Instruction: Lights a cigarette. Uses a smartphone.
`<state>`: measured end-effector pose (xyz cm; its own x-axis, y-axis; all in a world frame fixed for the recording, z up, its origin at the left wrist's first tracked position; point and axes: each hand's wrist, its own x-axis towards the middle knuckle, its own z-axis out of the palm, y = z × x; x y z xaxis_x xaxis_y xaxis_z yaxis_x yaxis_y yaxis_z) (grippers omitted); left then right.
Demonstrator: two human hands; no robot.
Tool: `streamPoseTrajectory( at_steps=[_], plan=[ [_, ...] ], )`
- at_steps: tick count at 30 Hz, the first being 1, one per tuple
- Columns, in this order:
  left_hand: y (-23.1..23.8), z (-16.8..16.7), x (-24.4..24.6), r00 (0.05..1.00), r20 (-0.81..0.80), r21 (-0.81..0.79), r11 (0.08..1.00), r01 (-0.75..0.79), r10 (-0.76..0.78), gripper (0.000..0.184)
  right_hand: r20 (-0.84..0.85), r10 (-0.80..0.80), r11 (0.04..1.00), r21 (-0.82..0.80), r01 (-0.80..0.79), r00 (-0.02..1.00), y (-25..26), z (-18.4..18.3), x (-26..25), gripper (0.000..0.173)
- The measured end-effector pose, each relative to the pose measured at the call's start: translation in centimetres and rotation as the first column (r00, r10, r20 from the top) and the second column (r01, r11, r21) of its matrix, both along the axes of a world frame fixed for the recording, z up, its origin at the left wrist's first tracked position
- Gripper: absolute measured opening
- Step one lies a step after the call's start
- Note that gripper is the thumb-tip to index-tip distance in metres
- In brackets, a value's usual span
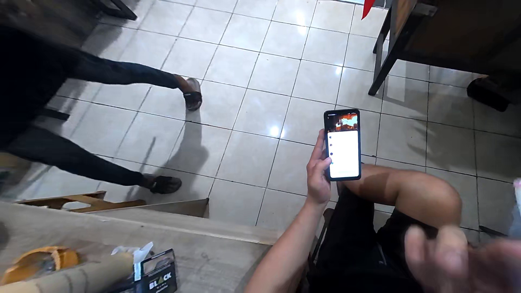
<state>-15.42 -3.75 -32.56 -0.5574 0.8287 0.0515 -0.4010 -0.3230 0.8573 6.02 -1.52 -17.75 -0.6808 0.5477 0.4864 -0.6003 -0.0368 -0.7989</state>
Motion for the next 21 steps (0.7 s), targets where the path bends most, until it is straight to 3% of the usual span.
streamPoseTrajectory(
  at_steps=[4, 6, 9, 12, 16, 19, 21],
  plan=[
    [0.0, 0.0, 0.0, 1.000, -0.004, 0.011, 1.000, 0.003, -0.003, 0.062, -0.118, -0.216, 0.973, -0.105, 0.204, 0.969, 5.8, -5.4, -2.1, 0.045],
    [-0.1, -0.1, 0.0, 1.000, 0.002, 0.014, 1.000, 0.006, -0.006, 0.062, -0.074, -0.407, 0.911, -0.110, 0.398, 0.911, 9.1, -7.8, -3.8, 0.036],
    [-0.1, -0.1, 0.0, 1.000, 0.001, 0.015, 1.000, 0.010, -0.010, 0.063, 0.110, -0.585, 0.810, 0.043, 0.585, 0.803, 13.1, -10.8, -5.3, 0.038],
    [0.0, 0.0, 0.1, 1.000, -0.017, -0.001, 1.000, 0.012, -0.012, 0.063, 0.367, -0.568, 0.814, 0.118, 0.569, 0.736, 15.9, -13.1, -6.4, 0.044],
    [0.0, -0.1, 0.1, 1.000, -0.023, -0.014, 1.000, 0.013, -0.014, 0.064, 0.624, -0.450, 0.856, 0.098, 0.508, 0.638, 18.1, -15.7, -8.8, 0.044],
    [0.0, -0.2, 0.0, 1.000, -0.022, -0.011, 1.000, 0.014, -0.014, 0.065, 0.745, -0.422, 0.896, 0.258, 0.360, 0.517, 19.3, -18.3, -10.2, 0.048],
    [0.0, -0.2, 0.0, 1.000, -0.018, -0.002, 1.000, 0.022, -0.022, 0.065, 0.831, -0.404, 0.914, 0.351, 0.202, 0.382, 20.1, -20.1, -10.6, 0.052]
  ],
)
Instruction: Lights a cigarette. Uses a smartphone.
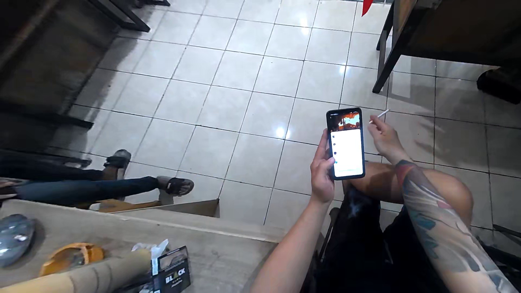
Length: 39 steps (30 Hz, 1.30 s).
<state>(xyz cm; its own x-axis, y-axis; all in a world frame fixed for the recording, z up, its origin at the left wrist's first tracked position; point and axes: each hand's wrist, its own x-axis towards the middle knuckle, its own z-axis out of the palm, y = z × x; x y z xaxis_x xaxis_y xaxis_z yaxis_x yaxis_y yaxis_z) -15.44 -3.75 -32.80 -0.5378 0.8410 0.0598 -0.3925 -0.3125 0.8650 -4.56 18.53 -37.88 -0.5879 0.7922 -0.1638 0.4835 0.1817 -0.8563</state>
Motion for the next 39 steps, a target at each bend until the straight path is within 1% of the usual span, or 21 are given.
streamPoseTrajectory(
  at_steps=[2, 4, 5, 7, 10, 12, 15, 17, 19, 22, 28, 35, 39],
  plan=[
    [0.0, 0.1, 0.0, 1.000, 0.013, 0.001, 1.000, -0.004, 0.004, 0.066, 0.247, 0.121, 0.989, 0.051, -0.138, 0.961, 0.0, -1.7, 0.5, 0.052],
    [0.0, 0.1, 0.0, 1.000, 0.019, 0.007, 1.000, -0.006, 0.006, 0.066, 0.477, 0.231, 0.956, 0.052, -0.290, 0.848, -0.2, -3.1, 1.1, 0.050],
    [0.0, 0.1, 0.1, 1.000, 0.023, 0.008, 1.000, -0.006, 0.006, 0.066, 0.547, 0.267, 0.942, 0.026, -0.335, 0.793, -0.6, -3.7, 1.3, 0.048],
    [0.1, 0.1, 0.0, 1.000, 0.026, 0.015, 1.000, -0.003, 0.003, 0.066, 0.607, 0.334, 0.921, -0.049, -0.386, 0.721, -1.2, -4.2, 1.2, 0.045],
    [0.0, 0.2, 0.0, 1.000, 0.021, 0.013, 1.000, 0.000, 0.000, 0.066, 0.611, 0.381, 0.908, -0.108, -0.404, 0.693, -1.4, -5.2, 0.9, 0.044],
    [0.0, 0.2, 0.0, 1.000, 0.016, 0.016, 1.000, -0.002, 0.002, 0.066, 0.622, 0.412, 0.898, -0.151, -0.414, 0.666, -1.1, -5.5, 0.8, 0.048],
    [0.0, 0.2, 0.1, 1.000, 0.002, 0.024, 1.000, -0.003, 0.003, 0.067, 0.599, 0.414, 0.902, -0.167, -0.399, 0.685, -1.3, -6.9, 1.3, 0.055],
    [-0.1, 0.3, 0.2, 1.000, -0.001, 0.013, 1.000, -0.013, 0.013, 0.067, 0.601, 0.413, 0.909, -0.220, -0.355, 0.684, -1.9, -5.7, 1.2, 0.057],
    [-0.2, 0.2, 0.2, 1.000, -0.004, 0.007, 1.000, -0.015, 0.015, 0.066, 0.612, 0.429, 0.902, -0.248, -0.354, 0.665, -1.9, -5.2, 1.0, 0.057],
    [-0.2, 0.1, 0.2, 1.000, 0.000, 0.003, 1.000, -0.016, 0.016, 0.066, 0.626, 0.431, 0.896, -0.209, -0.393, 0.650, -1.6, -5.7, 0.7, 0.053],
    [-0.2, 0.2, 0.2, 1.000, -0.017, -0.003, 1.000, -0.014, 0.014, 0.067, 0.629, 0.440, 0.885, -0.180, -0.430, 0.641, -1.7, -6.0, 0.7, 0.054],
    [-0.2, 0.1, 0.1, 1.000, -0.021, -0.011, 1.000, -0.020, 0.020, 0.066, 0.622, 0.446, 0.882, -0.180, -0.436, 0.644, -1.8, -6.0, 0.6, 0.054],
    [-0.2, 0.2, 0.0, 1.000, -0.024, -0.007, 1.000, -0.017, 0.017, 0.066, 0.622, 0.443, 0.882, -0.174, -0.438, 0.646, -1.5, -6.7, 0.5, 0.054]
  ],
)
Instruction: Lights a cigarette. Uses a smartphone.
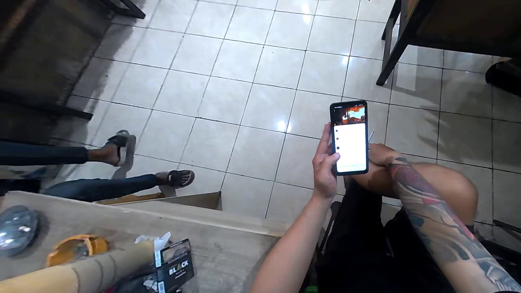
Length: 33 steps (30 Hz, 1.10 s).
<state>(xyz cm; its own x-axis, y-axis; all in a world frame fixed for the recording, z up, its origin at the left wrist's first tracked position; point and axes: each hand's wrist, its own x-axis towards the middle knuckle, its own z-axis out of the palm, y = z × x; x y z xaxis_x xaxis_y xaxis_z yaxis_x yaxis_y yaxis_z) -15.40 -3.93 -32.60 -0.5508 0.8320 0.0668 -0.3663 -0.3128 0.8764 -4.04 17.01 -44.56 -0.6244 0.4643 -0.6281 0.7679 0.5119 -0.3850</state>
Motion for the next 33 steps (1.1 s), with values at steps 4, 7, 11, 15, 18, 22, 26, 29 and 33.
streamPoseTrajectory(
  at_steps=[4, 7, 11, 15, 18, 22, 26, 29, 33],
  plan=[
    [-0.1, 0.2, 0.2, 1.000, -0.005, -0.013, 1.000, -0.009, 0.009, 0.067, 0.071, 0.029, 0.999, -0.048, -0.026, 0.997, 0.1, 1.6, -0.4, 0.055],
    [-0.1, 0.1, 0.2, 1.000, -0.020, -0.008, 1.000, -0.002, 0.002, 0.067, 0.039, 0.032, 0.999, -0.024, -0.031, 0.999, 0.3, 0.4, -0.3, 0.055],
    [-0.1, 0.1, 0.2, 0.999, -0.033, 0.002, 1.000, 0.001, -0.001, 0.067, 0.016, 0.017, 1.000, -0.024, -0.017, 1.000, 0.2, 0.4, -0.1, 0.053],
    [-0.2, 0.1, 0.2, 1.000, -0.027, -0.004, 1.000, -0.002, 0.002, 0.068, 0.004, 0.009, 1.000, -0.020, -0.009, 1.000, 0.2, 0.3, -0.2, 0.053],
    [-0.2, 0.1, 0.2, 1.000, -0.026, 0.007, 1.000, 0.008, -0.008, 0.068, -0.014, 0.010, 1.000, 0.003, -0.010, 1.000, 0.5, -1.3, 0.0, 0.054],
    [-0.2, 0.2, 0.2, 1.000, -0.025, -0.009, 1.000, 0.006, -0.006, 0.069, -0.037, 0.018, 1.000, 0.022, -0.017, 0.999, 0.9, -3.7, 0.2, 0.055],
    [-0.1, 0.5, 0.3, 0.998, -0.062, -0.046, 0.999, -0.030, 0.027, 0.085, -0.041, 0.012, 1.000, 0.007, -0.012, 0.999, 0.8, -3.1, 0.2, 0.054],
    [0.1, 0.7, 0.5, 0.995, -0.084, -0.070, 0.996, -0.055, 0.049, 0.089, -0.015, 0.035, 0.999, 0.010, -0.035, 0.999, 0.5, -1.6, 0.0, 0.055],
    [0.2, 0.9, 0.6, 0.994, -0.075, -0.094, 0.992, -0.080, 0.073, 0.074, 0.014, 0.044, 0.999, -0.007, -0.044, 0.999, 0.3, -0.2, -0.2, 0.055]
  ],
)
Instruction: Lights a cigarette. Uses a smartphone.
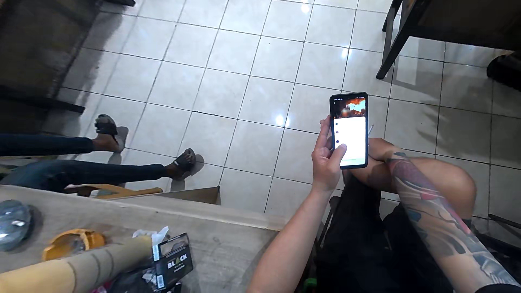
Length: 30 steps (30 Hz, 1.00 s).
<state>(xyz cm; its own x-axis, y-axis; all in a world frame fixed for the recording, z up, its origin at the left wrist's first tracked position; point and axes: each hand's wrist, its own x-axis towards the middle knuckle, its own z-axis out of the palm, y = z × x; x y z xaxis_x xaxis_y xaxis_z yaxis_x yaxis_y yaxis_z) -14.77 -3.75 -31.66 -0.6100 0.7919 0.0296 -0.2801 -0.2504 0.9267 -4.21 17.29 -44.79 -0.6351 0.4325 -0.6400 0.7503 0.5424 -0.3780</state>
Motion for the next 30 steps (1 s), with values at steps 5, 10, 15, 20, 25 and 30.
streamPoseTrajectory(
  at_steps=[5, 10, 15, 20, 25, 30],
  plan=[
    [-0.1, -0.3, -0.1, 1.000, -0.001, 0.015, 1.000, 0.003, -0.003, 0.057, 0.041, -0.027, 0.998, -0.048, 0.029, 0.999, -0.1, 1.0, -0.2, 0.057],
    [-0.1, -0.5, -0.3, 1.000, 0.011, 0.030, 0.999, 0.015, -0.015, 0.055, 0.045, -0.052, 0.996, -0.070, 0.055, 0.998, -0.3, 1.6, -0.3, 0.058],
    [-0.3, -0.6, -0.3, 1.000, -0.008, 0.052, 0.998, 0.026, -0.026, 0.056, 0.068, -0.024, 0.999, -0.040, 0.027, 0.997, -0.4, 1.7, -0.4, 0.058],
    [-0.3, -0.9, -0.4, 0.998, 0.020, 0.075, 0.996, 0.052, -0.054, 0.058, -0.031, -0.011, 0.999, 0.034, 0.012, 0.999, 0.4, -2.6, 0.4, 0.057],
    [-0.3, -0.7, -0.2, 0.998, 0.029, 0.077, 0.996, 0.051, -0.053, 0.059, 0.305, 0.060, 0.984, -0.180, -0.004, 0.950, -0.5, 7.4, -1.9, 0.055],
    [-0.2, -0.9, -0.4, 0.999, 0.015, 0.103, 0.994, 0.048, -0.050, 0.059, -0.022, 0.022, 0.999, 0.027, -0.021, 1.000, 0.2, -1.0, 0.2, 0.058]
  ],
)
